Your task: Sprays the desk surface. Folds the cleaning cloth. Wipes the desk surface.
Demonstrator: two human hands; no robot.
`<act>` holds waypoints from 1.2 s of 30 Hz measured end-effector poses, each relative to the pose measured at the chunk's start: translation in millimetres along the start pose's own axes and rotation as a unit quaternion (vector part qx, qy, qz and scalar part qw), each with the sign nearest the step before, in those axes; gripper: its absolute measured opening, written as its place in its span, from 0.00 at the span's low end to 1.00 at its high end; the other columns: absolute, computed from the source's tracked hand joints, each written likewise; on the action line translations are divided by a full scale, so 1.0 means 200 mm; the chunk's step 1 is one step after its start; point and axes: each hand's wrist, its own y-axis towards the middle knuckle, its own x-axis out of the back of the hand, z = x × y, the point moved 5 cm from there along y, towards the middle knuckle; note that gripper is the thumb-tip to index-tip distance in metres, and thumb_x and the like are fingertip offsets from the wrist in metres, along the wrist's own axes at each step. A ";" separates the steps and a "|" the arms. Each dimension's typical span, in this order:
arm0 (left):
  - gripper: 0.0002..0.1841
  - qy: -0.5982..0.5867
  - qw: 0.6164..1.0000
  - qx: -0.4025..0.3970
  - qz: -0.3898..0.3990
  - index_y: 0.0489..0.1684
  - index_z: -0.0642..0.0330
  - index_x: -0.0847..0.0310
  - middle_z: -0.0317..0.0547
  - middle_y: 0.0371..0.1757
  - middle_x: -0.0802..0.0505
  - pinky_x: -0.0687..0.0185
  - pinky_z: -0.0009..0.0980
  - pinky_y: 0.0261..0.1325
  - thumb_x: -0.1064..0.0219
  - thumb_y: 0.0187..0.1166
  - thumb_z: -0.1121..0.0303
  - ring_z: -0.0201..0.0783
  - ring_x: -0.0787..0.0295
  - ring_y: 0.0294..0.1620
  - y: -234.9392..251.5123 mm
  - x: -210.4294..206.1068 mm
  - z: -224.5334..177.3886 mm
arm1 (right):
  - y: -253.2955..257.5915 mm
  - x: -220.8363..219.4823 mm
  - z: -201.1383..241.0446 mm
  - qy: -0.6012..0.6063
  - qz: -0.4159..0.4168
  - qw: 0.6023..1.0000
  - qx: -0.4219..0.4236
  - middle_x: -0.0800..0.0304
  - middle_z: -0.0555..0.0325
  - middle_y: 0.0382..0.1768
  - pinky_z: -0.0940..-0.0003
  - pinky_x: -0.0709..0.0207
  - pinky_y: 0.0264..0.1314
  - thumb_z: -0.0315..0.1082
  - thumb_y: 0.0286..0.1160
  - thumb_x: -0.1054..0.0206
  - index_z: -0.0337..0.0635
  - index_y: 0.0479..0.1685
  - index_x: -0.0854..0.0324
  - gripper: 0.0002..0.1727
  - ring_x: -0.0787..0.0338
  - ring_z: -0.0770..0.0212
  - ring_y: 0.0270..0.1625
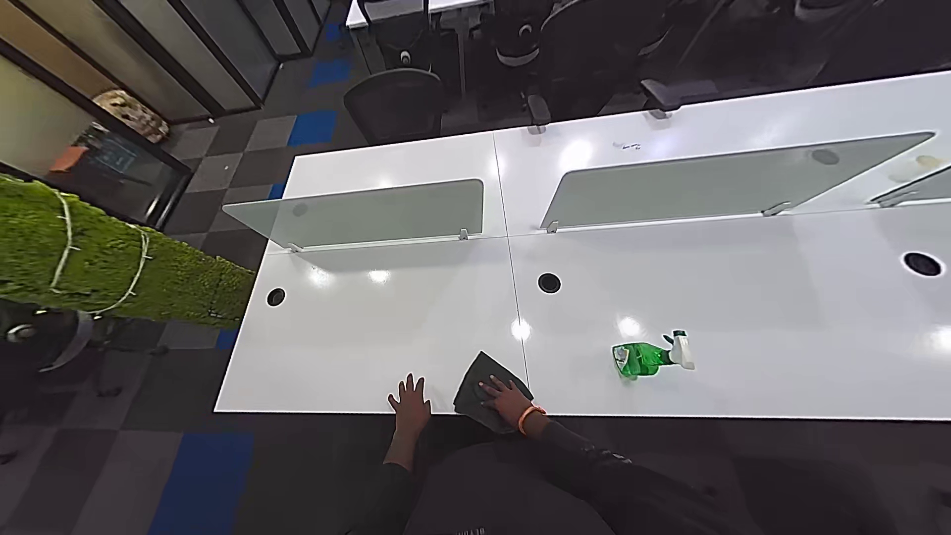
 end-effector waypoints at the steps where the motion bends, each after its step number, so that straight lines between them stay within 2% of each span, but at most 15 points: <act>1: 0.35 0.001 1.000 0.002 0.005 0.90 0.43 0.34 0.51 0.96 0.43 0.59 0.79 0.85 0.32 0.79 0.55 0.63 0.52 0.95 -0.01 0.00 0.00 | -0.06 -0.01 -0.06 0.006 -0.008 1.000 -0.012 0.51 0.68 0.97 0.19 0.51 0.86 0.20 0.79 0.41 0.64 0.82 0.22 0.34 0.60 0.39 0.98; 5: 0.35 0.005 0.999 0.027 0.021 0.89 0.45 0.32 0.53 0.96 0.41 0.56 0.81 0.84 0.30 0.77 0.54 0.65 0.49 0.94 -0.05 -0.07 0.11 | -0.27 -0.09 -0.30 0.034 -0.031 0.996 -0.075 0.52 0.70 0.97 0.24 0.44 0.85 0.19 0.79 0.42 0.71 0.84 0.26 0.38 0.59 0.40 0.98; 9: 0.36 0.034 0.995 0.077 0.051 0.90 0.43 0.33 0.53 0.96 0.41 0.54 0.80 0.83 0.31 0.77 0.52 0.66 0.47 0.93 -0.09 -0.12 0.27 | -0.36 -0.13 -0.45 0.051 -0.051 0.989 -0.127 0.51 0.72 0.97 0.27 0.38 0.84 0.20 0.80 0.44 0.75 0.83 0.25 0.38 0.57 0.41 0.98; 11: 0.37 0.038 0.993 0.091 0.060 0.90 0.43 0.33 0.53 0.96 0.41 0.53 0.80 0.83 0.30 0.77 0.52 0.66 0.46 0.93 -0.10 -0.11 0.33 | -0.37 -0.12 -0.45 0.060 -0.047 0.987 -0.141 0.51 0.71 0.97 0.27 0.36 0.83 0.20 0.78 0.42 0.74 0.83 0.24 0.38 0.57 0.41 0.98; 15: 0.36 0.028 0.993 0.100 0.059 0.90 0.43 0.34 0.52 0.96 0.41 0.52 0.80 0.82 0.32 0.78 0.51 0.65 0.45 0.93 -0.10 -0.09 0.40 | -0.33 -0.09 -0.39 0.070 -0.042 0.982 -0.171 0.53 0.70 0.97 0.28 0.27 0.76 0.20 0.64 0.28 0.68 0.81 0.21 0.41 0.57 0.39 0.98; 17: 0.37 0.019 0.993 0.098 0.059 0.91 0.42 0.35 0.52 0.96 0.41 0.52 0.79 0.83 0.31 0.78 0.50 0.65 0.46 0.93 -0.08 -0.09 0.43 | -0.29 -0.10 -0.37 0.059 -0.041 0.982 -0.175 0.54 0.69 0.97 0.28 0.23 0.73 0.21 0.62 0.27 0.69 0.82 0.22 0.43 0.55 0.37 0.97; 19: 0.37 0.007 0.994 0.092 0.056 0.91 0.42 0.35 0.52 0.96 0.42 0.53 0.80 0.83 0.31 0.77 0.51 0.65 0.47 0.93 -0.06 -0.08 0.45 | -0.24 -0.08 -0.33 0.056 -0.035 0.982 -0.175 0.55 0.65 0.98 0.27 0.24 0.73 0.21 0.61 0.26 0.69 0.84 0.24 0.44 0.55 0.34 0.97; 22: 0.37 -0.003 0.995 0.080 0.058 0.90 0.42 0.34 0.52 0.96 0.41 0.52 0.79 0.83 0.31 0.76 0.52 0.65 0.47 0.93 -0.03 -0.05 0.49 | -0.14 -0.04 -0.23 0.044 -0.019 0.982 -0.182 0.57 0.61 0.98 0.26 0.24 0.72 0.23 0.60 0.25 0.68 0.85 0.26 0.46 0.54 0.31 0.96; 26: 0.38 -0.014 0.996 0.060 0.065 0.91 0.42 0.35 0.52 0.96 0.42 0.54 0.80 0.83 0.31 0.75 0.53 0.65 0.48 0.94 0.04 0.01 0.63 | 0.08 0.05 0.02 0.013 -0.003 0.986 -0.164 0.58 0.61 0.98 0.27 0.22 0.69 0.22 0.59 0.25 0.68 0.86 0.27 0.47 0.55 0.30 0.96; 30: 0.38 -0.007 0.995 0.055 0.078 0.91 0.40 0.36 0.50 0.97 0.43 0.55 0.80 0.83 0.31 0.76 0.53 0.65 0.50 0.94 0.09 0.06 0.91 | 0.38 0.13 0.36 -0.005 0.011 0.991 -0.135 0.59 0.60 0.98 0.25 0.21 0.67 0.24 0.59 0.24 0.67 0.85 0.26 0.45 0.56 0.29 0.96; 32: 0.37 -0.001 0.996 0.053 0.078 0.91 0.41 0.35 0.51 0.96 0.43 0.55 0.81 0.83 0.31 0.77 0.52 0.66 0.50 0.94 0.12 0.08 1.08 | 0.51 0.20 0.53 -0.003 0.014 0.991 -0.131 0.60 0.60 0.99 0.25 0.23 0.69 0.25 0.61 0.24 0.67 0.85 0.26 0.44 0.57 0.29 0.96; 36: 0.38 0.014 0.994 0.069 0.087 0.90 0.43 0.34 0.53 0.96 0.41 0.53 0.81 0.82 0.29 0.76 0.54 0.68 0.48 0.93 0.16 0.14 1.42 | 0.70 0.26 0.73 0.016 0.005 0.987 -0.161 0.63 0.54 0.99 0.25 0.22 0.68 0.29 0.62 0.22 0.67 0.86 0.27 0.44 0.58 0.25 0.95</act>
